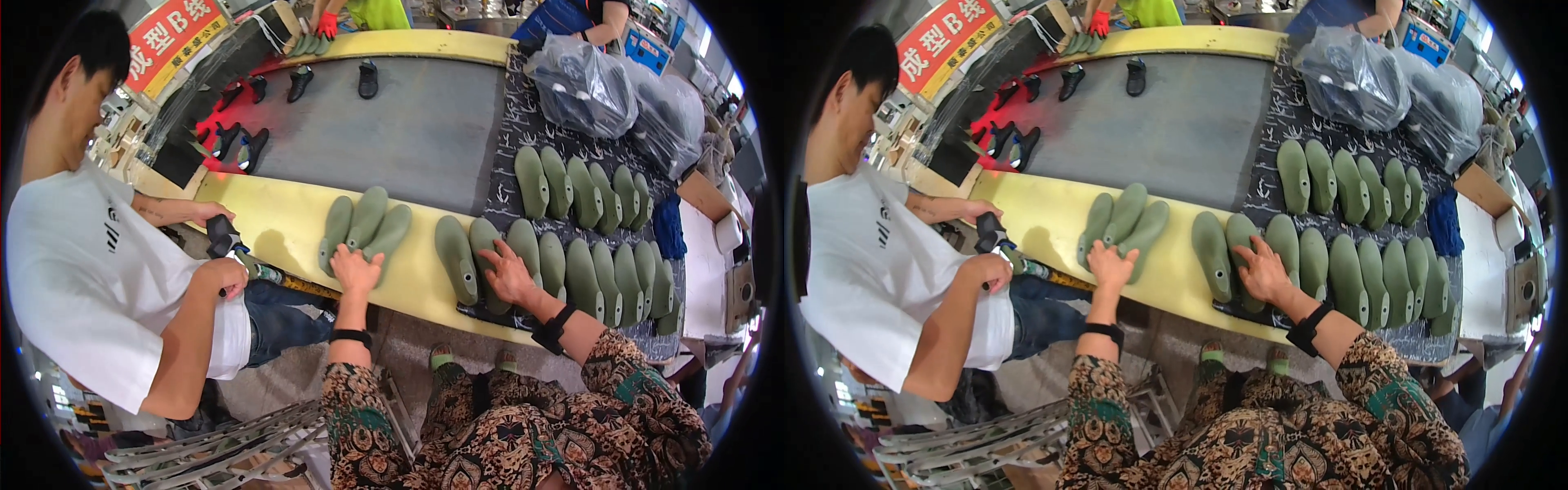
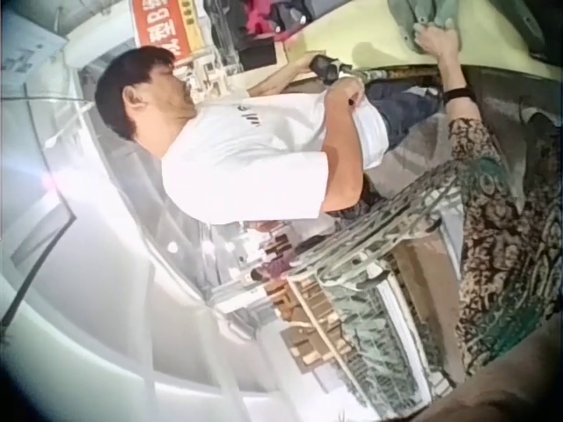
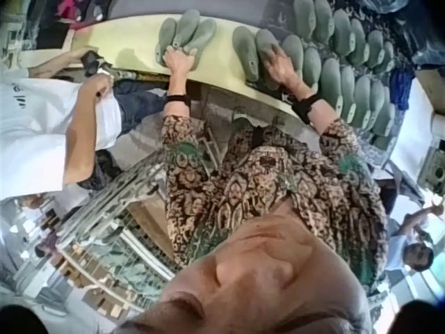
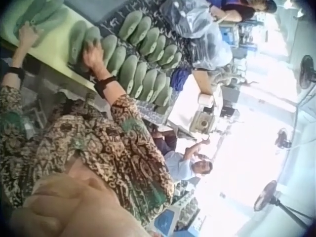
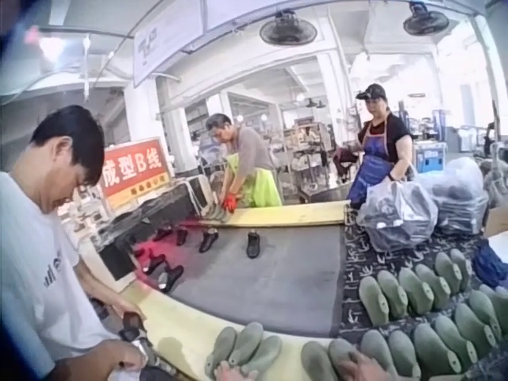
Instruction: The recorder is organizing and moving shoe lasts at an industrial assembly line station.
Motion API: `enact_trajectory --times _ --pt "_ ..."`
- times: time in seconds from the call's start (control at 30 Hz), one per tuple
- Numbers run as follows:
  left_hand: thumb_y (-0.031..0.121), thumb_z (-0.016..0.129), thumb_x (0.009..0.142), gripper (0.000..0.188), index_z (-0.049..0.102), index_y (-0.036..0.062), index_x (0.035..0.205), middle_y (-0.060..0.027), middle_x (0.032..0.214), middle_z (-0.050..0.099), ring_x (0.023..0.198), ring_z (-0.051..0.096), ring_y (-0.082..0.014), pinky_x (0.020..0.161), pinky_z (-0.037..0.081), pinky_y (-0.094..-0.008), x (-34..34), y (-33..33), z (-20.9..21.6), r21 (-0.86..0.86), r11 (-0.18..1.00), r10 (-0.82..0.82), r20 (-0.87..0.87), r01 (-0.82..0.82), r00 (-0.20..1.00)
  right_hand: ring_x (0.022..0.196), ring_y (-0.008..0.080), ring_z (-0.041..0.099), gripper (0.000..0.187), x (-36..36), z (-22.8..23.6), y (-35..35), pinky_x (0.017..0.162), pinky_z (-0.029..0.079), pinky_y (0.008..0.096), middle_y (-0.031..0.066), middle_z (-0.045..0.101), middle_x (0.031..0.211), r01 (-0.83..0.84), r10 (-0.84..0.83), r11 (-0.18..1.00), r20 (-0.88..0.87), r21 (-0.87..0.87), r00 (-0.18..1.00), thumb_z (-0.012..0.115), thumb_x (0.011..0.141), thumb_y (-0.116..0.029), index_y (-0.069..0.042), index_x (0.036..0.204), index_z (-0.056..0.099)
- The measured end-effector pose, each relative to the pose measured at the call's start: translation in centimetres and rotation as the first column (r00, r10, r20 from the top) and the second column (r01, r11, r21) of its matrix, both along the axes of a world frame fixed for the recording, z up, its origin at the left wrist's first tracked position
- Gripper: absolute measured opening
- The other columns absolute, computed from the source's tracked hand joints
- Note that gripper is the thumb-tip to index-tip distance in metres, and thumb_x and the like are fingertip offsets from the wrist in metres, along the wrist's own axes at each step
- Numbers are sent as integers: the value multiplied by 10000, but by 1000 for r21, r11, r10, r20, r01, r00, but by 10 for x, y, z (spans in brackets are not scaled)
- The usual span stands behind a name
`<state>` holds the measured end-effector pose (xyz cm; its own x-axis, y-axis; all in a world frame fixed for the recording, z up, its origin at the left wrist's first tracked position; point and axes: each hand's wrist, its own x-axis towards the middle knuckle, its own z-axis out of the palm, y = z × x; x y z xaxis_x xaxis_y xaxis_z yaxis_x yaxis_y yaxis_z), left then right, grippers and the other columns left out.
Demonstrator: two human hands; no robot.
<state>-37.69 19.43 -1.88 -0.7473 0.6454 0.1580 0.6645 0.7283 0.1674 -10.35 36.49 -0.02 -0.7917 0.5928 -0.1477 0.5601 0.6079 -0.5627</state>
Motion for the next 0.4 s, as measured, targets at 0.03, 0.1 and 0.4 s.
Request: enact_trajectory --times 0.03,0.1,0.4 --pt "476 637 716 537 678 -30 891 -186 1017 492 969 483 -342 901 332 -436 -10 -5 1 -26 999 28 -19 -29 999 1234 406 348 443 -3 3 -2 988 317 496 248 310 1358 -7 7 1000 -4 0 1000 525 813 -170 -141 1252 472" --pt "491 628 724 549 676 -30 892 -182 1014 503 973 490 -338 894 339 -430 -23 -6 12 -58 995 79 -9 -79 997 1233 407 349 442 -3 0 -1 987 318 496 251 309 1357 -2 2 1000 2 -5 1000 524 813 -169 -138 1251 474" --pt "404 720 671 572 604 15 1075 -184 1210 432 1190 351 -342 964 304 -455 -31 -4 -4 -49 999 1 -302 -17 953 1247 398 333 439 -3 -3 -3 992 317 489 235 315 1359 -12 12 1000 -21 -5 1000 524 815 -181 -134 1250 484"
